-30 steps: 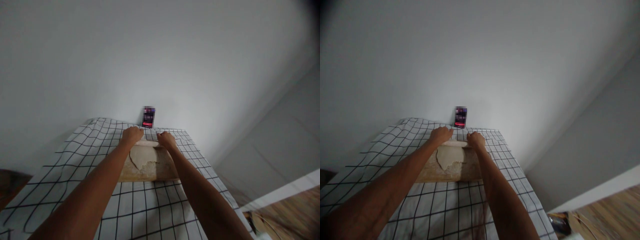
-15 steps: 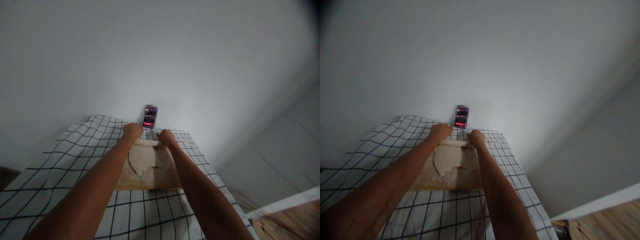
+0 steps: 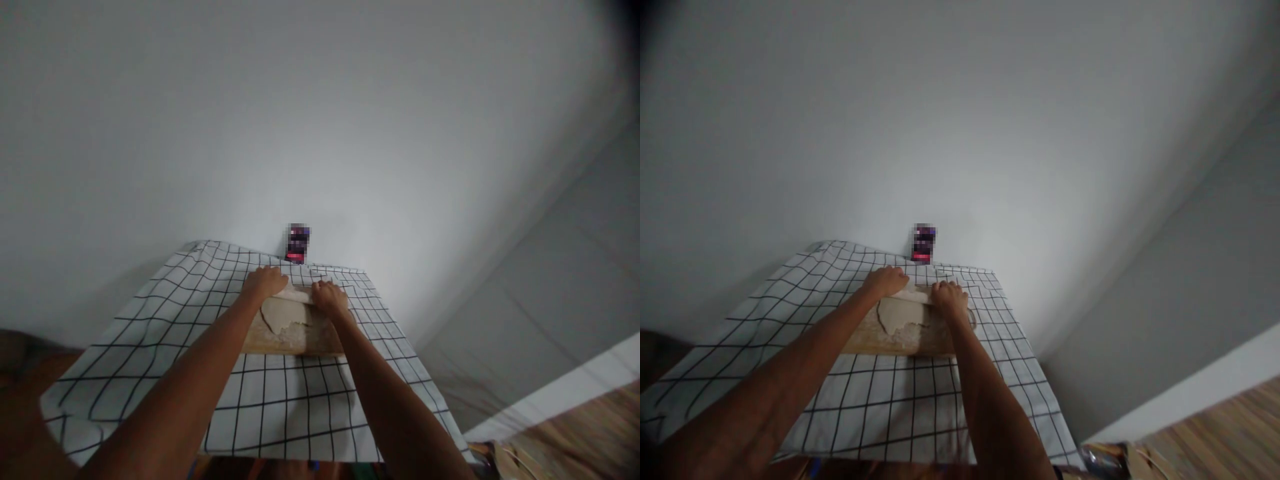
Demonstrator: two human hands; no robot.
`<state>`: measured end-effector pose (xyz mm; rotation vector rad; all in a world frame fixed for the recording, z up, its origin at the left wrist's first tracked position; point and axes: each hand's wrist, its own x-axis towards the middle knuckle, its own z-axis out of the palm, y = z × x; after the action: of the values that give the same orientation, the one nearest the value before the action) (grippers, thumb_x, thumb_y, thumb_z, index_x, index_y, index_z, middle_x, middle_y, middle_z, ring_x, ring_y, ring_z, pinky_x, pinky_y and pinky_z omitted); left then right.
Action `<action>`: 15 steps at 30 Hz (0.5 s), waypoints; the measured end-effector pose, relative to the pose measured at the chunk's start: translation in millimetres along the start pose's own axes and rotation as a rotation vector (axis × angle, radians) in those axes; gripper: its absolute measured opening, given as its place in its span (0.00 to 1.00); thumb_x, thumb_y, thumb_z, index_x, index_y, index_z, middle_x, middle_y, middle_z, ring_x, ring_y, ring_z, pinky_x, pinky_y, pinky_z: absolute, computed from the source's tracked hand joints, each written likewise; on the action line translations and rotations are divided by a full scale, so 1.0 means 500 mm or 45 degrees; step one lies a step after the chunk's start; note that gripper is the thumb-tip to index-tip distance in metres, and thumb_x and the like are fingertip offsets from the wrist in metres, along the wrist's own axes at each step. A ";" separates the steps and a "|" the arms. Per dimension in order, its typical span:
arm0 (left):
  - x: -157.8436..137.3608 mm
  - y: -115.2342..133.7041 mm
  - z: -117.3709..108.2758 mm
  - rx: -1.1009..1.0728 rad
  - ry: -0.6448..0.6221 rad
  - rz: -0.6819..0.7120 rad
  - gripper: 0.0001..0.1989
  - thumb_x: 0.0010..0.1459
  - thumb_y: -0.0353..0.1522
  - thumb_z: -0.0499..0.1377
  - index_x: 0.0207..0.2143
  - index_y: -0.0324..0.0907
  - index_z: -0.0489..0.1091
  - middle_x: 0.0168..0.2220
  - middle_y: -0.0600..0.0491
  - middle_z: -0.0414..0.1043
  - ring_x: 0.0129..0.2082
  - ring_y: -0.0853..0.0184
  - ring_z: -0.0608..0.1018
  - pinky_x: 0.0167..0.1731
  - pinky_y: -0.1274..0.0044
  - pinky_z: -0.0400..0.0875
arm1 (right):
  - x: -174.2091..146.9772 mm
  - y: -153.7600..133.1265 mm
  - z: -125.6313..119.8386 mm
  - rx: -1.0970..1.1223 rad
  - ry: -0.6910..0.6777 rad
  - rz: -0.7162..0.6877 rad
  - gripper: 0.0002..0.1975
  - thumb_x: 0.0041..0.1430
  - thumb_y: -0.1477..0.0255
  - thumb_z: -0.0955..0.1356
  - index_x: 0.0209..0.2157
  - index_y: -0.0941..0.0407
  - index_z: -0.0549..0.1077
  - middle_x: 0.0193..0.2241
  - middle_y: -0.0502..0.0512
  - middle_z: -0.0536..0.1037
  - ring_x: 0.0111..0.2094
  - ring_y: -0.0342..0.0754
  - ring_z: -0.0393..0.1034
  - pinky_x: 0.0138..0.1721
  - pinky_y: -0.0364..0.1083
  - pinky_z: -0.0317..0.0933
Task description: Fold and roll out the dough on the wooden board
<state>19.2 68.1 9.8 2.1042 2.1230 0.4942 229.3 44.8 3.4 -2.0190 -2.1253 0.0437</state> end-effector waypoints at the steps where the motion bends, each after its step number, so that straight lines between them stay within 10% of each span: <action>1: -0.015 0.002 -0.004 0.020 -0.006 0.001 0.22 0.73 0.40 0.54 0.55 0.35 0.78 0.58 0.35 0.80 0.54 0.52 0.80 0.56 0.63 0.69 | -0.015 0.000 0.001 -0.010 0.004 -0.014 0.23 0.80 0.64 0.56 0.57 0.53 0.79 0.58 0.64 0.81 0.60 0.58 0.76 0.59 0.56 0.68; 15: -0.151 -0.008 0.019 0.268 0.326 0.299 0.17 0.71 0.31 0.53 0.48 0.36 0.82 0.49 0.37 0.83 0.52 0.50 0.83 0.57 0.60 0.73 | -0.154 -0.003 -0.021 -0.001 0.049 -0.112 0.25 0.80 0.68 0.54 0.54 0.54 0.80 0.59 0.63 0.81 0.62 0.58 0.73 0.60 0.54 0.67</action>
<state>20.7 -5.1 -11.4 2.5510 2.1499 0.6196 232.8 -32.7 3.8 -1.9083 -2.1880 -0.0097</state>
